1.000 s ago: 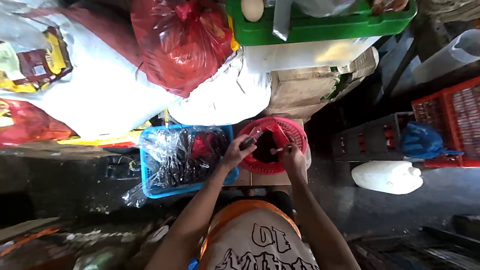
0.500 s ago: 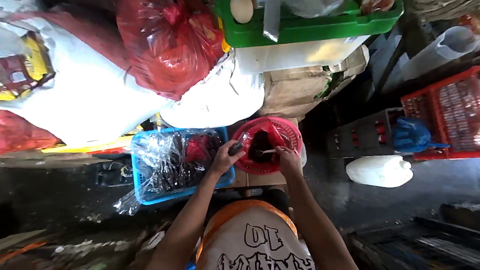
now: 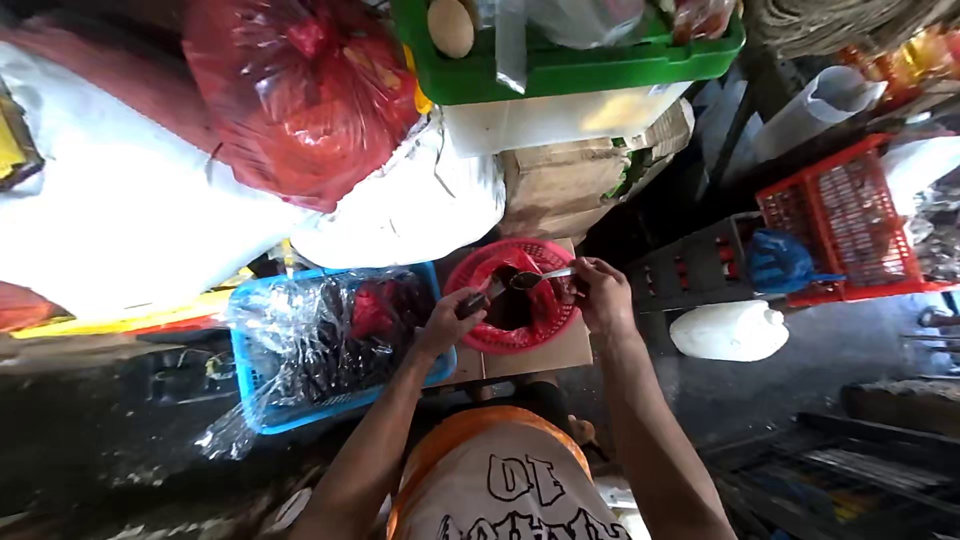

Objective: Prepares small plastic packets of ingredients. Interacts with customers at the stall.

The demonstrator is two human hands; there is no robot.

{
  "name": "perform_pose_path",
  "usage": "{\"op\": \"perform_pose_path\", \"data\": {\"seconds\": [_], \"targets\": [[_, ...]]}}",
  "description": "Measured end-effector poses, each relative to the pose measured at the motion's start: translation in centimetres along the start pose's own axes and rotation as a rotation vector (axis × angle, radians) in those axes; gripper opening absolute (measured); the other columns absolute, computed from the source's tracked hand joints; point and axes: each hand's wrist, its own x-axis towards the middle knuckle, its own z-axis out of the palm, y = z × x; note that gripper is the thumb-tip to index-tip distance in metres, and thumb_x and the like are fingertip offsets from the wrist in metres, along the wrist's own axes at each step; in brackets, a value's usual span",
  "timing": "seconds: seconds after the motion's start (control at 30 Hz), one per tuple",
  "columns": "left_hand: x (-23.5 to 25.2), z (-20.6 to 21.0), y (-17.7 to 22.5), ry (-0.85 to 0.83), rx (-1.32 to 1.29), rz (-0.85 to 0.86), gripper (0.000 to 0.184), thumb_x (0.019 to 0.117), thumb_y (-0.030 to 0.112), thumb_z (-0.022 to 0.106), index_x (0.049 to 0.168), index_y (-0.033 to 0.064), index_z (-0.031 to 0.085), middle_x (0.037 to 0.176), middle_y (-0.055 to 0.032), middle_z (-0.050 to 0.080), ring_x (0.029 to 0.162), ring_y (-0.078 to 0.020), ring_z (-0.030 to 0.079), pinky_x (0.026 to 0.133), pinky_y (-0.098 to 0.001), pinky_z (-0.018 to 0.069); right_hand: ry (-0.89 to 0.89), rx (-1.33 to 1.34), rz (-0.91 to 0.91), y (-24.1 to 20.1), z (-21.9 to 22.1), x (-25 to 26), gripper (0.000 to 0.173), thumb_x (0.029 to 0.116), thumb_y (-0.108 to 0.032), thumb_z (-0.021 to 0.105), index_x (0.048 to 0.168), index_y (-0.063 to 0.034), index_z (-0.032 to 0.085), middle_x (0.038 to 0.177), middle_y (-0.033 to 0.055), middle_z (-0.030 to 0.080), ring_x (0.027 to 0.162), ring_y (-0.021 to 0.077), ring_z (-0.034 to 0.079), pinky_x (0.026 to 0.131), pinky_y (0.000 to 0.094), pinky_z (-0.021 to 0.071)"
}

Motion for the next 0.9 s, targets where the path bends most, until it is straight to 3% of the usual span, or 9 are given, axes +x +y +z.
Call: {"op": "perform_pose_path", "data": {"seconds": [0.1,0.23,0.33,0.43,0.57,0.63,0.73,0.8,0.9], "targets": [[0.5,0.5,0.3,-0.063,-0.027,0.059,0.023,0.0937,0.015,0.069,0.116,0.0079,0.067,0.105,-0.0048,0.071,0.084,-0.0132,0.067,0.076,-0.0319,0.0585,-0.012,-0.017,-0.050,-1.6,0.6,0.4,0.022,0.1051,-0.021,0.058,0.109,-0.0011,0.067,0.077,0.0082,0.067,0.056,0.0145,0.060,0.048,0.0308,0.0541],[0.6,0.9,1.1,-0.084,-0.059,0.042,0.026,0.0919,0.020,0.071,0.116,0.0095,0.067,0.097,-0.0029,0.070,0.075,-0.0110,0.064,0.067,-0.0285,0.0555,-0.064,-0.224,-0.137,-2.1,2.3,0.3,0.022,0.1040,-0.021,0.060,0.110,-0.0008,0.068,0.078,0.0088,0.067,0.055,0.0149,0.060,0.048,0.0306,0.0532],[0.5,1.8,1.2,-0.069,-0.125,0.077,0.028,0.0920,0.013,0.070,0.119,0.0068,0.066,0.103,-0.0051,0.072,0.077,-0.0122,0.066,0.066,-0.0290,0.0570,-0.114,-0.555,-0.382,-2.2,3.9,-0.4,0.023,0.1017,-0.022,0.060,0.108,-0.0023,0.070,0.076,0.0072,0.068,0.056,0.0151,0.060,0.052,0.0348,0.0539],[0.3,3.1,0.8,-0.027,-0.217,0.087,0.028,0.0915,0.016,0.069,0.118,0.0079,0.066,0.103,-0.0054,0.070,0.074,-0.0120,0.063,0.062,-0.0276,0.0539,-0.142,-0.929,-0.677,-3.5,6.1,-4.5,0.018,0.1035,-0.022,0.059,0.107,-0.0083,0.070,0.083,0.0055,0.067,0.063,0.0174,0.062,0.057,0.0401,0.0551],[0.2,3.8,0.7,0.022,-0.264,0.071,0.029,0.0914,0.018,0.069,0.119,0.0114,0.066,0.101,-0.0039,0.070,0.070,-0.0103,0.061,0.057,-0.0253,0.0511,-0.082,-0.928,-0.948,-5.1,6.4,-6.5,0.015,0.1007,-0.016,0.061,0.103,-0.0061,0.072,0.097,0.0061,0.071,0.074,0.0129,0.067,0.065,0.0335,0.0588],[-0.2,3.4,0.8,0.038,-0.289,0.051,0.031,0.0924,0.020,0.069,0.123,0.0126,0.065,0.100,-0.0044,0.069,0.062,-0.0097,0.055,0.050,-0.0240,0.0454,0.006,-0.839,-0.850,-4.4,4.4,-5.7,0.019,0.1035,-0.019,0.058,0.109,-0.0044,0.070,0.093,0.0061,0.070,0.072,0.0118,0.067,0.063,0.0317,0.0601],[-0.5,2.2,1.6,0.046,-0.336,0.101,0.033,0.0941,0.023,0.069,0.125,0.0123,0.064,0.089,-0.0044,0.063,0.057,-0.0104,0.049,0.047,-0.0247,0.0422,0.101,-0.971,-0.562,1.8,1.0,-2.4,0.026,0.1054,-0.028,0.053,0.116,-0.0089,0.067,0.090,0.0102,0.070,0.072,0.0243,0.068,0.062,0.0489,0.0587],[-0.3,1.7,2.6,0.053,-0.390,0.170,0.030,0.0962,0.019,0.067,0.125,0.0100,0.063,0.081,-0.0045,0.059,0.054,-0.0104,0.047,0.047,-0.0249,0.0410,0.074,-1.130,-0.314,6.9,0.1,-0.5,0.032,0.1045,-0.035,0.052,0.119,-0.0126,0.069,0.099,0.0117,0.074,0.087,0.0317,0.072,0.078,0.0605,0.0584],[0.4,1.4,4.0,0.083,-0.466,0.222,0.025,0.0998,0.018,0.061,0.122,0.0067,0.062,0.072,-0.0045,0.055,0.051,-0.0109,0.046,0.046,-0.0248,0.0410,-0.049,-1.357,-0.121,10.9,0.1,-0.4,0.036,0.1047,-0.038,0.049,0.123,-0.0171,0.071,0.117,0.0082,0.074,0.114,0.0292,0.068,0.098,0.0579,0.0532]]}}
